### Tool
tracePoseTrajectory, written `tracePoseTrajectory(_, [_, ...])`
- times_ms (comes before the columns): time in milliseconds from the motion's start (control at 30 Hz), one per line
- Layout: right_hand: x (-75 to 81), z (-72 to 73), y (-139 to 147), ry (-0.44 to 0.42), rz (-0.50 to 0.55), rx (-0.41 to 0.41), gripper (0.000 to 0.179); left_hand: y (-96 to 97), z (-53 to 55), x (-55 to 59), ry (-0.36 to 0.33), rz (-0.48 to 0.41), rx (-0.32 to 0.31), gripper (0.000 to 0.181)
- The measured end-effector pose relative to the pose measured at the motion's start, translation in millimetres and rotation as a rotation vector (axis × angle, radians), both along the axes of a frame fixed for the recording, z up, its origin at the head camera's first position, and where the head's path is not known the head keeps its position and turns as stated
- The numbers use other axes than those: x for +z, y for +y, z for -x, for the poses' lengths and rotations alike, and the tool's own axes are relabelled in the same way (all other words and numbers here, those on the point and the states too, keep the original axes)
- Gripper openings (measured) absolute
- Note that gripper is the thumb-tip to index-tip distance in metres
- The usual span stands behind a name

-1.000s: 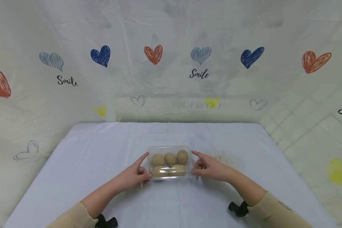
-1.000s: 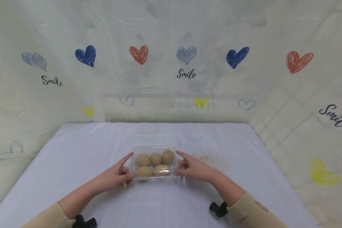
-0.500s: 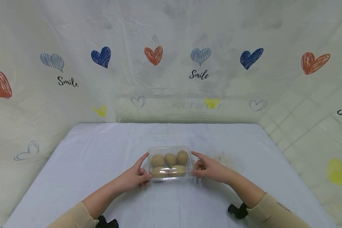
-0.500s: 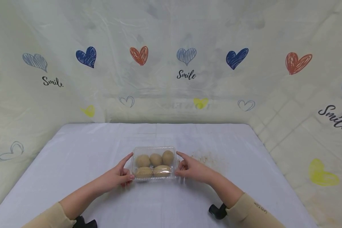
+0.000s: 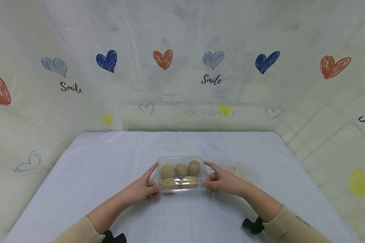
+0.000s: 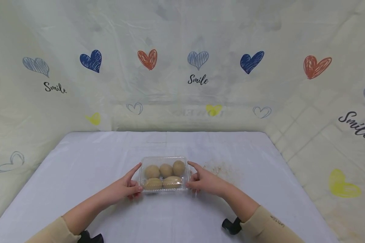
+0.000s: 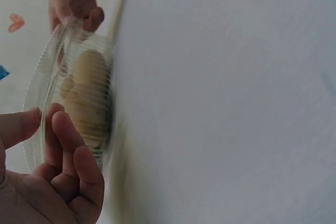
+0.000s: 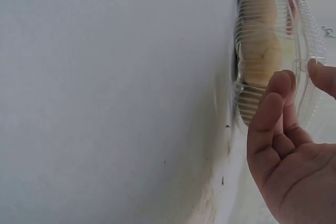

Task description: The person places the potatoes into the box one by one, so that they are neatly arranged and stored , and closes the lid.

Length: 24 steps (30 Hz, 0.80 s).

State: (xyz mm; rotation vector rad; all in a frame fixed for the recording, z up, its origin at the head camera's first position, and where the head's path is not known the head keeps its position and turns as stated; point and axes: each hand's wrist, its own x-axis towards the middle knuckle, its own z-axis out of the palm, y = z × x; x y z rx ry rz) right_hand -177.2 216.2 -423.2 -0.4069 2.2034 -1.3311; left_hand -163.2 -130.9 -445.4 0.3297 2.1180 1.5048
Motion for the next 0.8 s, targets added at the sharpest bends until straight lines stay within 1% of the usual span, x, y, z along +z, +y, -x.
tracePoseTrajectory(133, [-1.2, -0.9, -1.2, -0.033, 0.008, -0.036, 0.091, 0.9, -0.5, 1.2, 0.0, -0.007, -0.006, 0.093])
tracePoseTrajectory(267, [-2.2, -1.7, -2.6, -0.036, 0.011, -0.055, 0.092, 1.1, -0.6, 1.1, -0.004, -0.009, -0.007, 0.093])
tracePoseTrajectory(533, [-4.2, -2.9, -4.2, -0.011, 0.001, -0.057, 0.091, 0.7, 0.5, -1.4, -0.006, -0.026, -0.02, 0.093])
tracePoseTrajectory(700, [-6.6, -2.2, -3.9, -0.01, 0.023, -0.036, 0.09, 0.5, -0.4, 0.9, -0.006, -0.017, -0.018, 0.093])
tracePoseTrajectory(800, [-7.0, -1.7, -2.6, -0.016, 0.01, -0.042, 0.09, 1.3, -0.5, 1.9, -0.008, -0.017, -0.02, 0.093])
